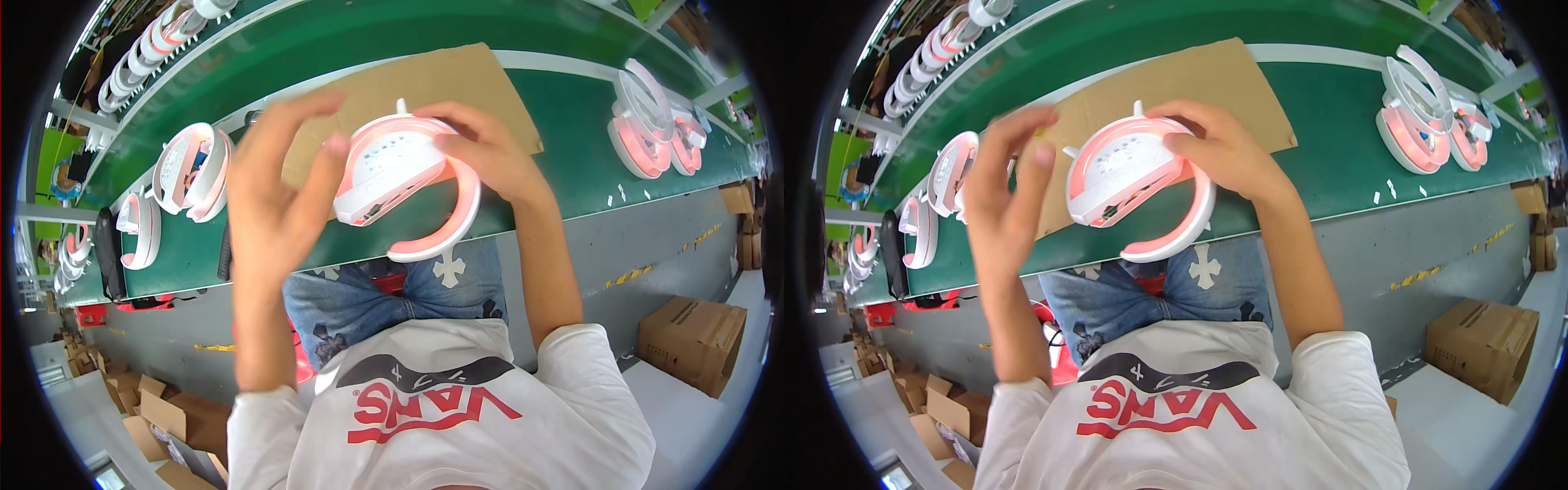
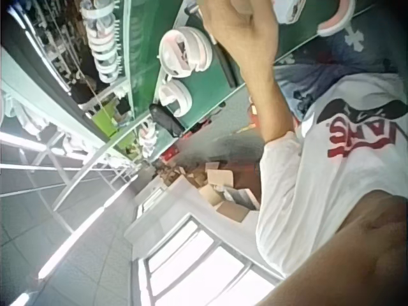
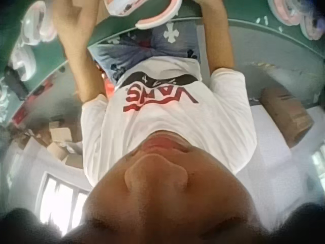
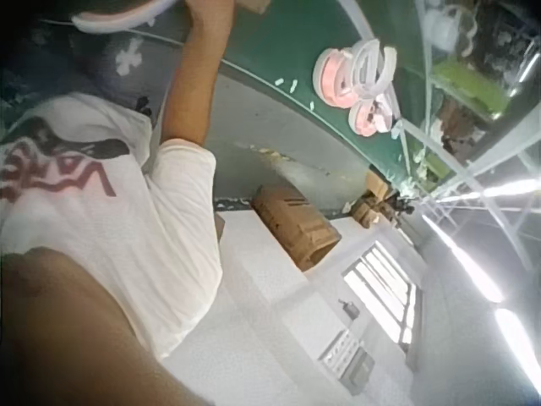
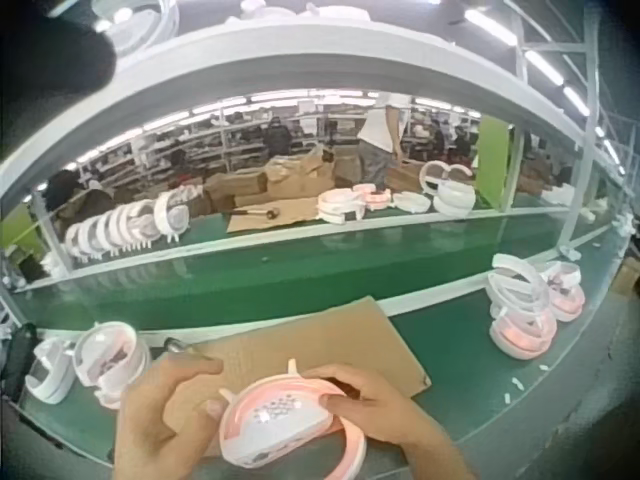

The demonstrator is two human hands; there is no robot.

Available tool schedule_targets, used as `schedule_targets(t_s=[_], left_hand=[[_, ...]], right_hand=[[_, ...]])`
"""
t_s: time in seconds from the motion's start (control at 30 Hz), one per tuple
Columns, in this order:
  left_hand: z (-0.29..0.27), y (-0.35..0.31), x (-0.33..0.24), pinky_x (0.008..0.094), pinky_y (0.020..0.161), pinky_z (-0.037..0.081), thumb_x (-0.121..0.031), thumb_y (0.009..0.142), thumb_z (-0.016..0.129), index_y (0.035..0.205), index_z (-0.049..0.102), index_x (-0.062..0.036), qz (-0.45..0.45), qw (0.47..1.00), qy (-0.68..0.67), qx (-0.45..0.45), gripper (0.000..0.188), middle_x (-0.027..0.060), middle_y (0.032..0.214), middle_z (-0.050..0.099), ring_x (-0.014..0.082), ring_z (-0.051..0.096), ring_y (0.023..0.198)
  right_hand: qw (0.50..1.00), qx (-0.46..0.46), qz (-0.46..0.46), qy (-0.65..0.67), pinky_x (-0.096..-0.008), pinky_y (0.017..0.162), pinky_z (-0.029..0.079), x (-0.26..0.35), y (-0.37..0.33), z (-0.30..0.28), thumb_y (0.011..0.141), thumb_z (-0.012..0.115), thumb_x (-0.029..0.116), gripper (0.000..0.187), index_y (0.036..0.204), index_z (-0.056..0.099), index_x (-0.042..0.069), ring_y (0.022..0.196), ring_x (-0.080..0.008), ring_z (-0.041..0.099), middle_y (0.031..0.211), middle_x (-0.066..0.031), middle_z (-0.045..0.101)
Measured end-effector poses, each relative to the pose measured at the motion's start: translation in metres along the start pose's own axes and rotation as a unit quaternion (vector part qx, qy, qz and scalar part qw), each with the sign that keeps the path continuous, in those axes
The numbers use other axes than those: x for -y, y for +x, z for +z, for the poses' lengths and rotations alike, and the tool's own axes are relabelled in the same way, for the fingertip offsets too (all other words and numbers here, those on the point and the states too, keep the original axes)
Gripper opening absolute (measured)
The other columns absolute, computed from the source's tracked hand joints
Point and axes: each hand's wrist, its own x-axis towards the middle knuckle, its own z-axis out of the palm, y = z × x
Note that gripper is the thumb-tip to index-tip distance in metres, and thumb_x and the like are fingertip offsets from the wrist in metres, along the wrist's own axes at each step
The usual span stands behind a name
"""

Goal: The person assembles digital clock lamps by fitting the internal components and plastic housing pieces together by hand, then tapping the edges with a small mallet.

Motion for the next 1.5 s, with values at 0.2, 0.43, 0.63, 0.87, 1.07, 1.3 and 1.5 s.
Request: schedule_targets(t_s=[0.2, 0.43, 0.63, 0.87, 1.07, 1.3, 1.5], left_hand=[[0.026, -0.095, 0.039, 0.0404, 0.105, 0.042, -0.009, 0.076, 0.078, 0.143, 0.046, -0.0043, -0.135, 0.982, -0.131, -0.018, 0.075, 0.0203, 0.144, 0.047, 0.0339, 0.049, 0.130], [0.049, -0.094, 0.028, 0.0461, 0.102, 0.050, 0.001, 0.062, 0.086, 0.140, 0.050, -0.0109, -0.110, 0.993, -0.035, -0.023, 0.086, 0.0239, 0.155, 0.029, 0.0402, 0.042, 0.139], [0.048, -0.086, 0.037, 0.0460, 0.104, 0.046, 0.002, 0.067, 0.079, 0.131, 0.056, -0.0094, -0.100, 0.995, -0.030, -0.007, 0.068, 0.0243, 0.149, 0.039, 0.0386, 0.037, 0.143], [0.058, -0.089, 0.047, 0.0473, 0.096, 0.051, -0.004, 0.070, 0.082, 0.129, 0.056, -0.0104, -0.083, 0.994, -0.014, -0.064, 0.065, 0.0231, 0.141, 0.048, 0.0417, 0.048, 0.132], [0.045, -0.088, 0.041, 0.0461, 0.093, 0.050, -0.008, 0.075, 0.079, 0.133, 0.052, -0.0063, -0.135, 0.988, -0.073, 0.002, 0.064, 0.0212, 0.134, 0.056, 0.0422, 0.054, 0.122], [0.042, -0.092, 0.036, 0.0442, 0.103, 0.039, -0.033, 0.100, 0.048, 0.142, 0.047, -0.0035, -0.150, 0.988, 0.029, 0.021, 0.051, 0.0202, 0.131, 0.057, 0.0406, 0.051, 0.117], [0.062, -0.098, 0.027, 0.0430, 0.108, 0.035, -0.030, 0.103, 0.043, 0.148, 0.039, 0.0010, -0.242, 0.957, -0.133, -0.091, 0.055, 0.0241, 0.138, 0.052, 0.0358, 0.050, 0.123]], right_hand=[[0.998, -0.037, 0.045, 0.008, -0.0348, 0.097, 0.049, 0.016, -0.016, 0.025, 0.091, 0.061, 0.011, 0.037, 0.126, 0.061, 0.001, 0.114, -0.0223, 0.060, 0.125, -0.0121, 0.063], [0.990, 0.050, -0.060, -0.116, -0.0399, 0.107, 0.041, 0.005, -0.021, 0.019, 0.084, 0.069, 0.015, 0.047, 0.130, 0.061, 0.006, 0.130, -0.0296, 0.051, 0.142, -0.0150, 0.053], [0.981, 0.035, -0.055, -0.185, -0.0414, 0.108, 0.040, 0.010, -0.014, 0.016, 0.080, 0.076, 0.017, 0.049, 0.126, 0.062, 0.006, 0.130, -0.0322, 0.050, 0.141, -0.0149, 0.053], [0.982, 0.023, -0.082, -0.170, -0.0400, 0.112, 0.036, 0.004, -0.011, 0.018, 0.079, 0.075, 0.011, 0.046, 0.123, 0.064, 0.004, 0.133, -0.0279, 0.048, 0.144, -0.0140, 0.052], [0.977, 0.027, -0.059, -0.205, -0.0391, 0.112, 0.036, 0.001, -0.007, 0.021, 0.080, 0.074, 0.009, 0.046, 0.124, 0.063, 0.004, 0.133, -0.0265, 0.049, 0.144, -0.0134, 0.052], [0.980, 0.013, -0.072, -0.184, -0.0376, 0.106, 0.041, -0.002, -0.010, 0.024, 0.085, 0.071, 0.017, 0.046, 0.128, 0.061, 0.004, 0.127, -0.0290, 0.053, 0.140, -0.0155, 0.054], [0.991, -0.081, 0.048, -0.097, -0.0345, 0.103, 0.044, 0.011, -0.012, 0.037, 0.092, 0.067, 0.023, 0.062, 0.145, 0.045, 0.002, 0.123, -0.0244, 0.055, 0.137, -0.0161, 0.055]])
